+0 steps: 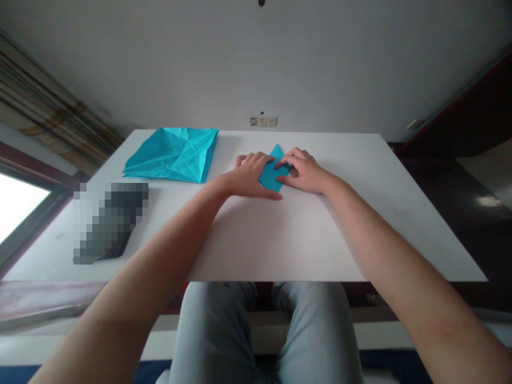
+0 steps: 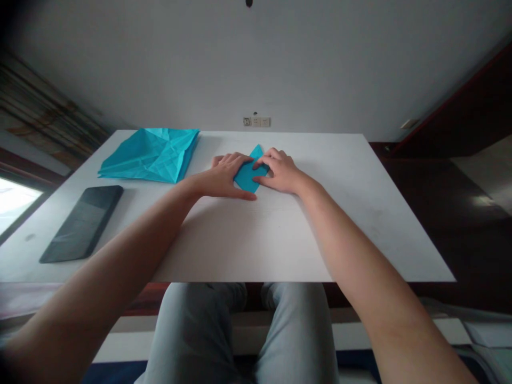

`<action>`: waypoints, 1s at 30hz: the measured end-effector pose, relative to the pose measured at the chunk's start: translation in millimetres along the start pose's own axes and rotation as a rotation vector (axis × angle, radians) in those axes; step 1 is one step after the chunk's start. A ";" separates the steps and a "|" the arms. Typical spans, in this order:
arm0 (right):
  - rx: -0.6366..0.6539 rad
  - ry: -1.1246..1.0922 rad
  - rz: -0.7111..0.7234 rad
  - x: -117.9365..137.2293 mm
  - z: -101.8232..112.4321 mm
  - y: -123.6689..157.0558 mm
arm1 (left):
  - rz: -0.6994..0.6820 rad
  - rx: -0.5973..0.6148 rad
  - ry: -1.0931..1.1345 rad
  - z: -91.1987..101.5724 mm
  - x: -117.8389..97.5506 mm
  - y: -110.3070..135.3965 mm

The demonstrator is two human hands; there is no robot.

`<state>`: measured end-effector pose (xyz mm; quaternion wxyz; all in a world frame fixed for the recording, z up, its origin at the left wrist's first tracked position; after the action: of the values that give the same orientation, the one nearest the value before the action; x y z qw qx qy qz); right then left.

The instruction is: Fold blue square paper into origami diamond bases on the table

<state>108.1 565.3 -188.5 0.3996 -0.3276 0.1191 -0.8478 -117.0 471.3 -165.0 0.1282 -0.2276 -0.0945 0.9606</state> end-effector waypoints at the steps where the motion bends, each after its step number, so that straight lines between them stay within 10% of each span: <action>1: 0.004 -0.001 -0.009 -0.5 1.3 -0.3 | -0.001 -0.009 0.006 0.0 0.7 -0.5; 18: 0.031 -0.111 -0.059 -5.8 8.4 -1.1 | 0.291 -0.296 -0.048 1.3 16.3 -7.1; 24: 0.042 -0.085 -0.076 -4.8 8.7 -1.7 | 0.177 -0.308 0.325 3.8 1.5 -5.9; 30: 0.017 -0.158 -0.089 -2.7 10.0 -1.1 | 0.005 -0.195 0.164 -1.1 1.7 -5.9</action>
<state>115.2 568.7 -181.7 0.3724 -0.3951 0.0654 -0.8372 -116.8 477.5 -165.2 0.1104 -0.3170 -0.1760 0.9254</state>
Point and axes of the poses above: each hand's wrist, its own y-axis away from the middle knuckle, its own z-axis out of the back of the hand, x = y × z, the point moved 2 cm from there along -y, towards the middle knuckle, and after that the axes turned 14 degrees about -x, right-handed, at the moved point
